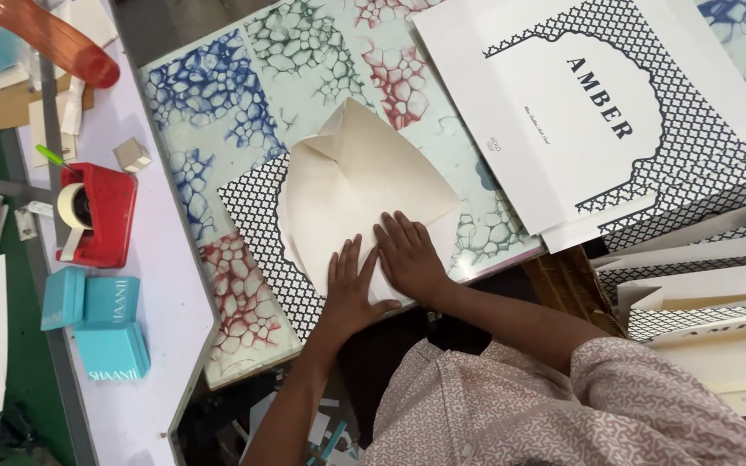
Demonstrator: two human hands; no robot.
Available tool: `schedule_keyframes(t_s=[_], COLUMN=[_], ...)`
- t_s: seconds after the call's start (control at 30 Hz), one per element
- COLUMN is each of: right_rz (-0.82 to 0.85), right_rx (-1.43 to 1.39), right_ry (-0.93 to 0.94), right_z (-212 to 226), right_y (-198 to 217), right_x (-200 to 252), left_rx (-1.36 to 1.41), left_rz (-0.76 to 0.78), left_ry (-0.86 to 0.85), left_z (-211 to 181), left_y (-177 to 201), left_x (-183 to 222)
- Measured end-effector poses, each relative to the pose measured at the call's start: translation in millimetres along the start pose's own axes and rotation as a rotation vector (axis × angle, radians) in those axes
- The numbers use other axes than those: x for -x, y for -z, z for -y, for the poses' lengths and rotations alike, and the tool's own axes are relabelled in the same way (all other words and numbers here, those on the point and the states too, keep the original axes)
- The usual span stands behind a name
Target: The person folds printed white paper bags by hand, carefully creasing the bottom and side flaps on a cluttered workspace.
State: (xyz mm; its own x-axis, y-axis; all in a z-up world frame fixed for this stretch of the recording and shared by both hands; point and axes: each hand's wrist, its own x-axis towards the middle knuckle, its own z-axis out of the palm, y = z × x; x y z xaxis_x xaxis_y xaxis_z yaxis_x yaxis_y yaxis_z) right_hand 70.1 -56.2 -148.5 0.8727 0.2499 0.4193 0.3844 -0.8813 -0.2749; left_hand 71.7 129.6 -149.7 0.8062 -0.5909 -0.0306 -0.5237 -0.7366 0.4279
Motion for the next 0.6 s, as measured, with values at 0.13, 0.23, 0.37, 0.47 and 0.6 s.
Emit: schedule_keyframes(t_s=[0.13, 0.23, 0.37, 0.47, 0.6], right_rz=[0.017, 0.050, 0.039, 0.081, 0.185], right_rx=[0.023, 0.012, -0.026, -0.146, -0.270], right_ry=[0.016, 0.025, 0.044, 0.103, 0.246], right_z=[1, 2, -1, -8, -15], right_y=[-1, -2, -6, 5, 36], right_x=[-2, 1, 4, 12, 20], left_rx=[-0.005, 0.004, 0.026, 0.046, -0.080], left_rz=[-0.022, 0.009, -0.019, -0.163, -0.391], left_ry=[0.017, 0.064, 0.089, -0.021, 0.000], left_z=[6, 2, -4, -8, -17], left_y=[-16, -15, 3, -5, -6], left_x=[2, 2, 4, 19, 39])
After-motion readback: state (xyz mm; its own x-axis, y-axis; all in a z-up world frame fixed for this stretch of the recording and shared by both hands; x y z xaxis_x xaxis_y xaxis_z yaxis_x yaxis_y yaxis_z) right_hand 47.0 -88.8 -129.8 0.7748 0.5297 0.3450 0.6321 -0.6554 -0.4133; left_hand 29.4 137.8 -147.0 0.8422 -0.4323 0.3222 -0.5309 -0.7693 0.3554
